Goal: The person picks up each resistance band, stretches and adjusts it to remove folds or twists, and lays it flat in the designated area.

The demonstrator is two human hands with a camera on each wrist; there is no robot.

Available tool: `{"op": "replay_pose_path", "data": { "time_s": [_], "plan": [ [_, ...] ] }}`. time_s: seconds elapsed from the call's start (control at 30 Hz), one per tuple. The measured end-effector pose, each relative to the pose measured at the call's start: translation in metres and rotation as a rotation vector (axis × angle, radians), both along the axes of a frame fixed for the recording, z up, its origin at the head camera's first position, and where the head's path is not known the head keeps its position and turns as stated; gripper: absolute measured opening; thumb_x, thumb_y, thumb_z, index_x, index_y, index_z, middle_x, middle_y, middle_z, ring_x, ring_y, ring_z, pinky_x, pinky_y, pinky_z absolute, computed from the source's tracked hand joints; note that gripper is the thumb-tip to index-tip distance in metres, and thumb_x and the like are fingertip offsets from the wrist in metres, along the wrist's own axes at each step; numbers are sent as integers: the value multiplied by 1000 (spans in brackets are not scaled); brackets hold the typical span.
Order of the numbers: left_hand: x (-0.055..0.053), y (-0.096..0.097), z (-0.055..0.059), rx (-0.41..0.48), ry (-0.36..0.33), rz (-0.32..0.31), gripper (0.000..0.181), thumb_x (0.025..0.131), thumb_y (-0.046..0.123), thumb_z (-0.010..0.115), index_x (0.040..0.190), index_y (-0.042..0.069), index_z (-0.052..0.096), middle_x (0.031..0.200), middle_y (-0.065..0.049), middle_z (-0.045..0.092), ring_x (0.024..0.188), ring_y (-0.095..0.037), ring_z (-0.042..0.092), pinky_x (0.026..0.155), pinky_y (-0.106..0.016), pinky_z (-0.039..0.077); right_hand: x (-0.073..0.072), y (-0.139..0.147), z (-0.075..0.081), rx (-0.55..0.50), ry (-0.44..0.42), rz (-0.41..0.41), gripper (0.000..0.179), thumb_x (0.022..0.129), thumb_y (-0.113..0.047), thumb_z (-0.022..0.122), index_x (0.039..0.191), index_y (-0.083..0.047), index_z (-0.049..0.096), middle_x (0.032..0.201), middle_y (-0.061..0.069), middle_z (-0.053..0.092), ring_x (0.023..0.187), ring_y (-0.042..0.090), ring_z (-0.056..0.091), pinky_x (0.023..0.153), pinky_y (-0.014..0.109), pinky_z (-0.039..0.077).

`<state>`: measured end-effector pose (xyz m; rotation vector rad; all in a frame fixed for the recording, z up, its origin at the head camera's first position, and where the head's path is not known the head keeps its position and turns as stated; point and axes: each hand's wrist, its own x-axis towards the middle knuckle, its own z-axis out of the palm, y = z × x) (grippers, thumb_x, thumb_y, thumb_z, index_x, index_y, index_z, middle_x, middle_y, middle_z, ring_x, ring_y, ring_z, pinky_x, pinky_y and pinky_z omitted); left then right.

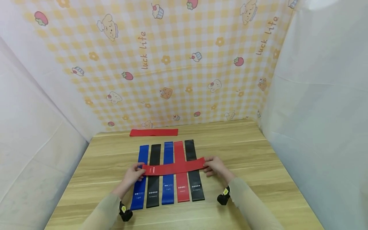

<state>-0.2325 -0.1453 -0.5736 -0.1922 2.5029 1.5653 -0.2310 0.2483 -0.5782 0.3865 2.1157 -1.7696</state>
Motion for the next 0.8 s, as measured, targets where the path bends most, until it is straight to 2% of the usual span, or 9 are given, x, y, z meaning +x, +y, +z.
{"op": "replay_pose_path", "data": {
  "time_s": [0.2, 0.43, 0.63, 0.8],
  "plan": [
    [-3, -5, 5, -43, 42, -64, 42, 88, 5, 62, 129, -4, 55, 79, -9, 60, 64, -18, 57, 59, -31, 53, -5, 1, 14, -8, 26, 28, 29, 90, -1, 59, 116, 11, 55, 83, 14, 66, 68, 19, 66, 59, 37, 58],
    [-3, -8, 12, -36, 64, -119, 41, 88, 4, 62, 128, -1, 57, 77, -7, 58, 64, -18, 56, 60, -31, 53, -14, 3, 28, -37, 60, 15, 31, 91, -3, 59, 118, 10, 56, 80, 11, 67, 66, 17, 65, 57, 32, 56],
    [0, -8, 15, -38, 90, -128, 36, 89, 3, 63, 124, 1, 60, 77, -7, 59, 65, -18, 56, 61, -30, 54, -22, 5, 36, -45, 81, -3, 33, 91, -4, 60, 118, 13, 54, 82, 18, 68, 67, 19, 66, 56, 33, 57],
    [3, -8, 17, -16, 105, -118, 31, 91, 6, 64, 122, 2, 62, 77, -5, 63, 64, -18, 57, 61, -29, 52, -29, 8, 43, -17, 117, 25, 33, 91, -3, 59, 120, 14, 56, 86, 21, 68, 69, 22, 67, 59, 37, 57]
  ]
}}
